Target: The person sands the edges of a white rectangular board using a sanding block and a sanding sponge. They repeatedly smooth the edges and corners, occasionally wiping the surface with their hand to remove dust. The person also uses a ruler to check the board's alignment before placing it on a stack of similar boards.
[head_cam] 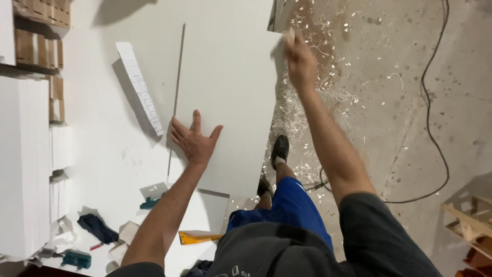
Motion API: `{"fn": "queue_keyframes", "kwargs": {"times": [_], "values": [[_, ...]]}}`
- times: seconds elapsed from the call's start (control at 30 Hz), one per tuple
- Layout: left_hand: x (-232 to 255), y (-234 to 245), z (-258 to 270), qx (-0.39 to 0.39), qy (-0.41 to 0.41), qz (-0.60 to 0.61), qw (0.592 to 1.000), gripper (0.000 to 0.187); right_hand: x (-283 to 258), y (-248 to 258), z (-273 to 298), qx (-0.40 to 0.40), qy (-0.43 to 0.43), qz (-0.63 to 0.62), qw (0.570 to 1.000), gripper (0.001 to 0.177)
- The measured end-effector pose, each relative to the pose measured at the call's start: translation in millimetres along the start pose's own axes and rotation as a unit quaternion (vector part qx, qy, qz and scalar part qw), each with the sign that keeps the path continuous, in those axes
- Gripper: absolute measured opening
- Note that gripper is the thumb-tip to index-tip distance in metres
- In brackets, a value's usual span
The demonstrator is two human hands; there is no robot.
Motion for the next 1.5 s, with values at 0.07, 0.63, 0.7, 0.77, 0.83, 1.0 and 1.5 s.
{"fn": "queue_keyframes", "kwargs": {"times": [0.07,0.63,0.7,0.77,0.83,1.0,1.5], "values": [[1,3,-6,0.006,0.005,-0.006,1.0,0.084,-10,-1,-1,0.003,-0.009,-0.089,0.996,0.013],[-3,-6,1,0.08,0.018,0.015,0.997,0.079,-104,-52,467,-0.303,0.278,-0.062,0.909,0.036],[-3,-12,2,0.043,0.039,0.032,0.998,0.081,-113,-55,460,-0.293,0.283,-0.019,0.913,0.036],[-5,-13,4,0.031,0.046,0.03,0.998,0.081,-99,-69,494,-0.283,0.308,-0.039,0.907,0.03],[-5,-15,3,0.019,0.05,0.033,0.998,0.083,-100,-74,522,-0.27,0.332,-0.056,0.902,0.026],[-8,-27,4,0.065,0.033,-0.003,0.997,0.083,-110,-96,554,-0.374,0.302,0.036,0.876,0.022],[-10,-29,3,0.044,0.05,0.016,0.998,0.08,-98,-16,505,-0.174,-0.506,-0.549,0.642,0.021]]}}
Point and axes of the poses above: each hand's wrist, its own z-axis away from the middle knuckle, its own y-axis out of the back of the hand, x = y × z, the point moved 2 cm from there along -z, towards the middle knuckle, and after that the axes turned 15 degrees about -y, right-handed, at the moved point
